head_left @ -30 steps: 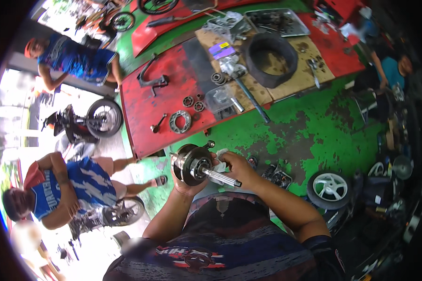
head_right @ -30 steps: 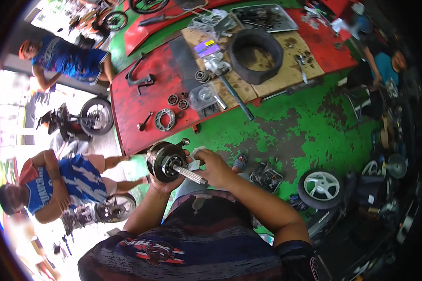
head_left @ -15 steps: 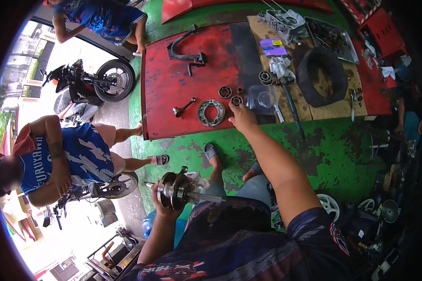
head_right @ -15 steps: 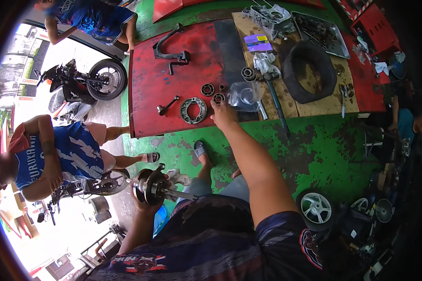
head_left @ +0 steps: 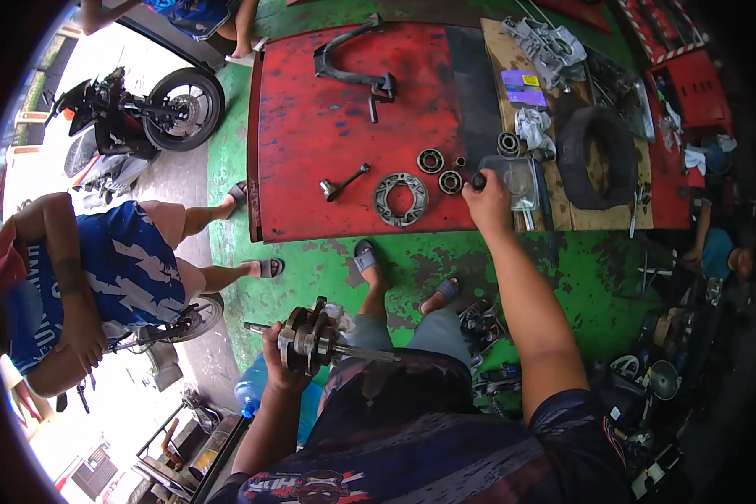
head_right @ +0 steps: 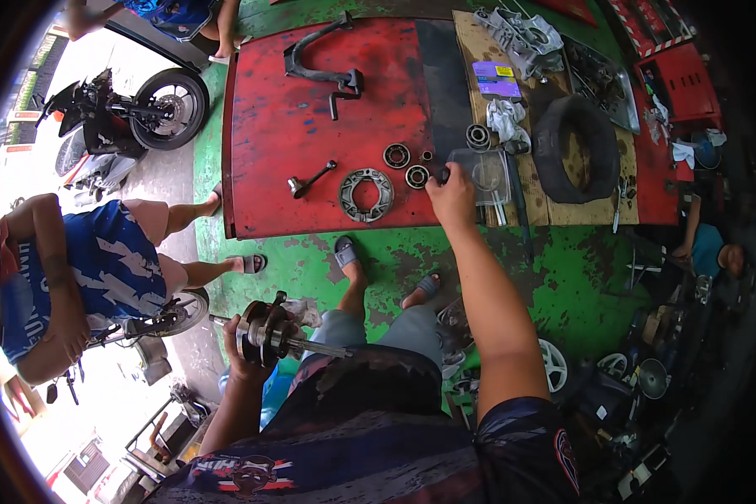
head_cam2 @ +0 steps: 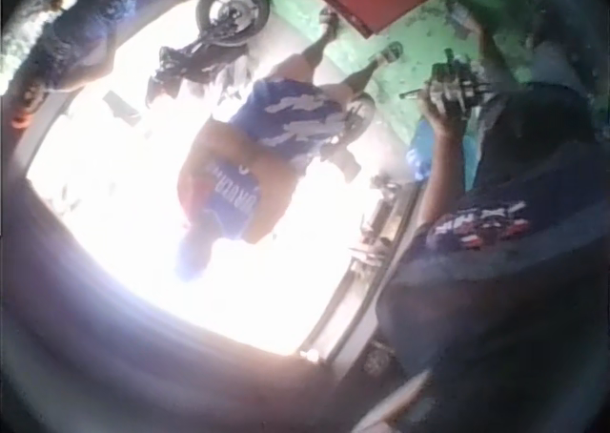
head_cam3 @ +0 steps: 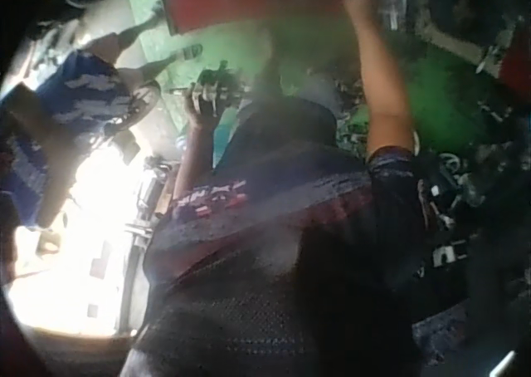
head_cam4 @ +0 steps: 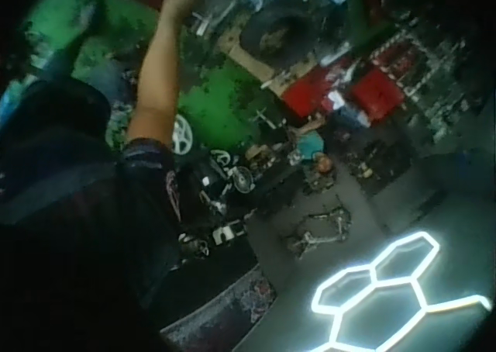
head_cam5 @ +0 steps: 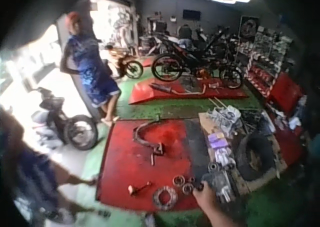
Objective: The person holds a cylindrical mechanical component and uses a hammer to tap a metal rod inserted into its center. They repeatedly rotate the component, wipe it with a cloth, and place a small metal ring on it while standing in a workshop.
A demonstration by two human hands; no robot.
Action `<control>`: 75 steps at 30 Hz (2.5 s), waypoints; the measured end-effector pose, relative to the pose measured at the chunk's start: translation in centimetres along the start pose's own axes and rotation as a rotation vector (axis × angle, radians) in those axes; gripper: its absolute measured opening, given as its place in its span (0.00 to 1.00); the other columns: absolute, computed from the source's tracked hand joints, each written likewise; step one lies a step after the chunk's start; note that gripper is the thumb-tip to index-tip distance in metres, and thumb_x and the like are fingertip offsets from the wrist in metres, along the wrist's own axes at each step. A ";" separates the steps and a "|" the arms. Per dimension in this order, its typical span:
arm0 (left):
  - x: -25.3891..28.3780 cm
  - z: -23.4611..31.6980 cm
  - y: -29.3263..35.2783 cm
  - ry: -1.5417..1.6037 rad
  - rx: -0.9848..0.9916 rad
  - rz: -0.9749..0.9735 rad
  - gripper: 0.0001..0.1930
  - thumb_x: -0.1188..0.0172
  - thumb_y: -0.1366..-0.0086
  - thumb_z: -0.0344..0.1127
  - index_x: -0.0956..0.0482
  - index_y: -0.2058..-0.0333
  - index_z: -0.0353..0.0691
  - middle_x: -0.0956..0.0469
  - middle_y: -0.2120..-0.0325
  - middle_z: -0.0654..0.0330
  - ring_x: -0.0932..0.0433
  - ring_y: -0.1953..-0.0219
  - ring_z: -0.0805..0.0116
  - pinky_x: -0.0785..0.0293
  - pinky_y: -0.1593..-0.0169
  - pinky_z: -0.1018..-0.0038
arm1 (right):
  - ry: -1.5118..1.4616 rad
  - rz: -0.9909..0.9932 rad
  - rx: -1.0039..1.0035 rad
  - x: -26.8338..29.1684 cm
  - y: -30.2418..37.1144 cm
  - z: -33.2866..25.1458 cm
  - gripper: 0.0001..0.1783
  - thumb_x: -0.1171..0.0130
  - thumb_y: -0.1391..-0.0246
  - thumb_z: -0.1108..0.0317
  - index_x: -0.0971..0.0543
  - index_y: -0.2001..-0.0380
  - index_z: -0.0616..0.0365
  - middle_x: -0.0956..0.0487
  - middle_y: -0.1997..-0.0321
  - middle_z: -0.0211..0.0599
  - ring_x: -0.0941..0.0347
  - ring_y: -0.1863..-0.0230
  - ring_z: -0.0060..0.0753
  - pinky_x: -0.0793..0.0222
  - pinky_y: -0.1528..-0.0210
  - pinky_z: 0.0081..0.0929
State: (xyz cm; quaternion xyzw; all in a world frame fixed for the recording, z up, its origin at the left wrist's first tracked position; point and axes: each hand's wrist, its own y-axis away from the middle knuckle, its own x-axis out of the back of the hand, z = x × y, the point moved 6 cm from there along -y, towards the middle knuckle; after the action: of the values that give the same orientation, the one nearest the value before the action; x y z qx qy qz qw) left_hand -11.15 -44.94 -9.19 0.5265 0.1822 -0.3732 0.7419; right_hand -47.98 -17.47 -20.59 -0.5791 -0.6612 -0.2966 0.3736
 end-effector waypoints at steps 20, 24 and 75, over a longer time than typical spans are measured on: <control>-8.1 -0.6 -4.7 -0.433 0.048 -0.064 0.29 0.52 0.31 0.53 0.28 0.45 0.33 0.21 0.55 0.52 0.22 0.53 0.62 0.29 0.45 0.68 | -1.303 0.096 -0.469 0.7 0.8 4.9 0.21 0.37 0.42 0.66 0.25 0.46 0.57 0.18 0.57 0.38 0.19 0.63 0.37 0.20 0.59 0.34; -13.9 -3.4 -6.7 -0.572 -0.026 -0.055 0.25 0.49 0.31 0.52 0.25 0.49 0.34 0.20 0.60 0.56 0.21 0.58 0.66 0.27 0.49 0.70 | -1.688 0.013 -0.561 9.8 6.2 7.5 0.17 0.42 0.40 0.70 0.25 0.48 0.58 0.19 0.58 0.35 0.20 0.61 0.32 0.21 0.60 0.31; -28.5 -22.4 -28.0 -1.907 0.124 -0.031 0.39 0.53 0.29 0.66 0.40 0.28 0.49 0.18 0.51 0.48 0.17 0.51 0.49 0.23 0.47 0.51 | -0.433 -0.112 0.303 26.3 -4.4 5.0 0.10 0.28 0.45 0.68 0.19 0.69 0.62 0.19 0.73 0.43 0.22 0.75 0.38 0.28 0.71 0.31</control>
State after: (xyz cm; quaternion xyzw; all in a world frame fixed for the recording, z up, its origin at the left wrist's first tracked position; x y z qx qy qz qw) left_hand -47.96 -18.74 -16.81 0.0366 -0.5121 -0.6638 0.5439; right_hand -54.39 0.28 -1.09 -0.5291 -0.7933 -0.0838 0.2891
